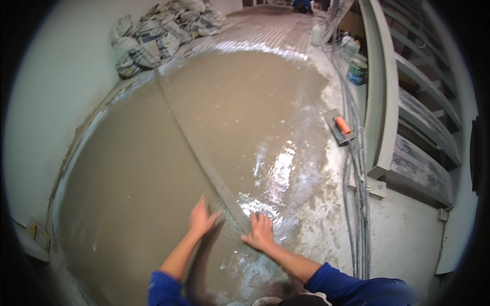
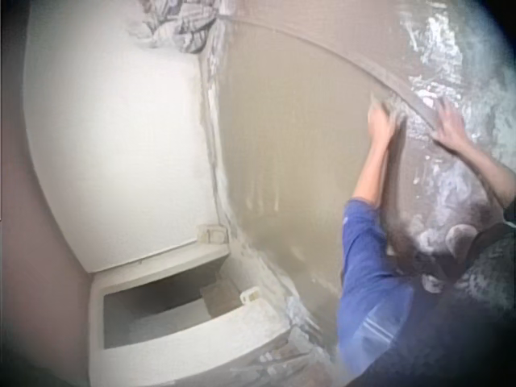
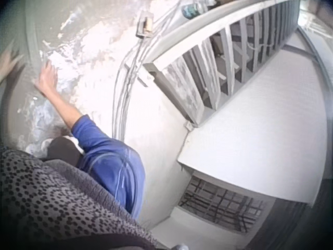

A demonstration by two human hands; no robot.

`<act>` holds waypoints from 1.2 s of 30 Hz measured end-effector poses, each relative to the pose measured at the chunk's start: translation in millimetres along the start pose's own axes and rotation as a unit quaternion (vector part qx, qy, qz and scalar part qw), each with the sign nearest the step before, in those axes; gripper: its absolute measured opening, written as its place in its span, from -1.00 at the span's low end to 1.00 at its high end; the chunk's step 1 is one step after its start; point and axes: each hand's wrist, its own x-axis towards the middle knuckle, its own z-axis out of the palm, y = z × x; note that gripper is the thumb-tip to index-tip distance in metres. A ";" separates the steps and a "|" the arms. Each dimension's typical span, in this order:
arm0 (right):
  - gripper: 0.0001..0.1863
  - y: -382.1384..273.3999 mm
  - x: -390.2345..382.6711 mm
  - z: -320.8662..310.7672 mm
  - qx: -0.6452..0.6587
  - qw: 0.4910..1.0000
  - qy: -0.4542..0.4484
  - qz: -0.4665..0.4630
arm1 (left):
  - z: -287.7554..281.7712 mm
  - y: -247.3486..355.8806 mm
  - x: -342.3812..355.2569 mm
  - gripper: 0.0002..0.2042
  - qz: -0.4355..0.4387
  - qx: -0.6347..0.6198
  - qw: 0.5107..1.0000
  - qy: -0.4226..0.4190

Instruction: The person uses a long straightedge to screed and level wet concrete on a floor. They repeatedly pull the straightedge across the surface to remove high spots and fill low areas, then briefly use a trowel to smooth edges near the wall.

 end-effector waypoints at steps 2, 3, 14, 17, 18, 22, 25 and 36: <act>-0.03 -6.5 -25.9 -11.9 0.019 0.999 0.022 -0.045 | -41.5 -45.1 -84.1 -0.22 0.016 0.066 0.991 -0.116; -0.05 -9.2 -44.0 -14.7 -0.008 0.997 0.019 -0.077 | -62.6 -70.2 -133.8 -0.31 0.038 0.064 0.989 -0.129; -0.18 -34.5 -231.7 72.9 0.131 0.883 -0.372 -0.254 | -88.3 -43.3 -503.1 -0.31 -0.441 -0.351 0.825 -0.034; -0.15 -26.2 -245.9 65.3 0.177 0.892 -0.187 -0.372 | -109.2 38.0 -491.8 -0.31 -0.418 -0.395 0.816 -0.063; -0.13 -29.4 -248.4 64.3 0.164 0.888 -0.257 -0.344 | -115.4 59.0 -481.1 -0.29 -0.412 -0.411 0.809 -0.080; -0.24 -33.3 -244.7 57.1 0.092 0.845 -0.411 -0.329 | -120.2 95.7 -435.3 -0.27 -0.417 -0.478 0.760 -0.138; -0.25 -27.0 -234.3 46.4 0.061 0.868 -0.366 -0.329 | -102.7 88.4 -403.3 -0.40 -0.254 -0.459 0.841 -0.136; -0.23 -44.6 -213.9 -67.1 0.067 0.968 -0.153 -0.186 | -73.8 2.9 -212.0 -0.32 0.032 -0.336 0.941 0.009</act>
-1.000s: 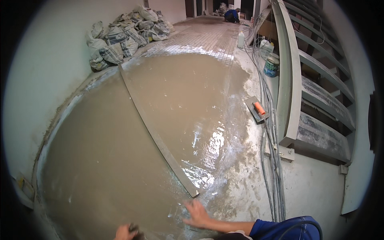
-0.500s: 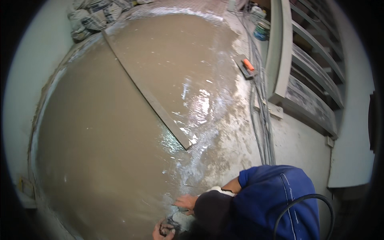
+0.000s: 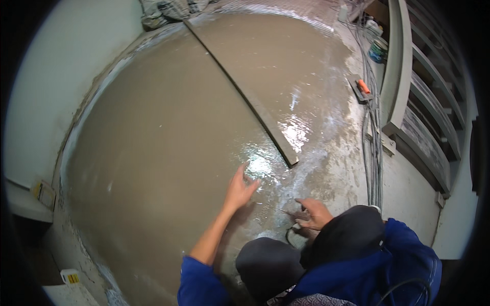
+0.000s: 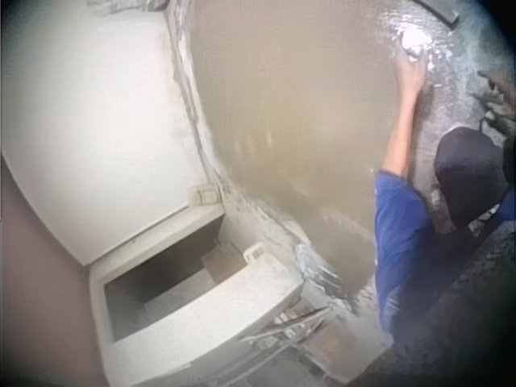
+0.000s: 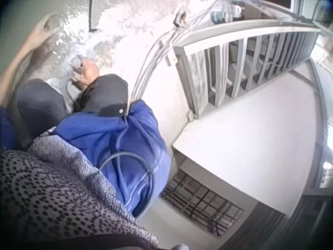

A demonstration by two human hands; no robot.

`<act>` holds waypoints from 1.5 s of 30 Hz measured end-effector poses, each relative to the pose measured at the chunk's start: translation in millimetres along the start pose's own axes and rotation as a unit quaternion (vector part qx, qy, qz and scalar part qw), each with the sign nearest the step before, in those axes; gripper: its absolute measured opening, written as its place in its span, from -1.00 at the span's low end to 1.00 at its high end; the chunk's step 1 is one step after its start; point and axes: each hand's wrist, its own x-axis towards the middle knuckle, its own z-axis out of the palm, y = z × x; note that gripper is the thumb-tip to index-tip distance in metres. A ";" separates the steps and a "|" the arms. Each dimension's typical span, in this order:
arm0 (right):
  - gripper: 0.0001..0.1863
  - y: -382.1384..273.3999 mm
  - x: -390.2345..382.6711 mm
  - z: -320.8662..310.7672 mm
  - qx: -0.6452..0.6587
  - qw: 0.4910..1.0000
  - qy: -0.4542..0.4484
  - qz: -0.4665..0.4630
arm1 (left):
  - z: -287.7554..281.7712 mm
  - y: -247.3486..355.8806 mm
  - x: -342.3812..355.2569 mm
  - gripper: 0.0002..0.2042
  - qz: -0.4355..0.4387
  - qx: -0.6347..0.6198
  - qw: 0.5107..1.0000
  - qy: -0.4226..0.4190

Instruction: The person uses a long straightedge to screed and level wet concrete on a floor. They repeatedly pull the straightedge across the surface to remove high spots and fill low areas, then briefly use a trowel to smooth edges near the wall.

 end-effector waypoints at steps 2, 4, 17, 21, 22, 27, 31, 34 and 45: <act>-0.20 -8.0 5.5 -20.8 -0.010 0.999 0.029 0.027 | -6.2 -6.1 37.4 -0.28 0.002 0.031 0.999 0.012; -0.15 -5.7 20.8 -49.4 -0.044 0.997 0.052 0.019 | -7.2 -8.1 70.8 -0.24 -0.028 0.069 0.997 0.010; 0.15 111.2 170.7 -79.1 -0.168 0.976 -0.033 0.132 | 92.4 -31.8 269.4 0.17 -0.249 0.222 0.942 -0.039; 0.25 132.5 214.1 -64.5 -0.122 0.979 -0.051 0.155 | 124.0 -54.0 304.7 0.22 -0.317 0.217 0.923 0.014; 0.26 137.7 217.1 -62.0 -0.123 0.977 -0.071 0.158 | 128.6 -60.1 311.0 0.23 -0.318 0.219 0.922 0.039; 0.22 169.7 209.6 -53.6 -0.050 0.987 -0.073 0.136 | 136.1 -75.5 323.0 0.19 -0.345 0.158 0.921 0.083; 0.19 177.9 209.4 -51.9 -0.041 0.983 -0.140 0.114 | 125.6 -70.6 335.2 0.02 -0.385 0.212 0.894 0.087; 0.19 181.2 216.2 -50.2 -0.042 0.981 -0.168 0.092 | 125.1 -68.8 351.2 -0.09 -0.388 0.214 0.892 0.088; 0.26 187.0 237.5 -60.9 0.032 0.956 -0.250 0.148 | 140.1 -59.5 359.7 -0.16 -0.422 0.292 0.853 0.094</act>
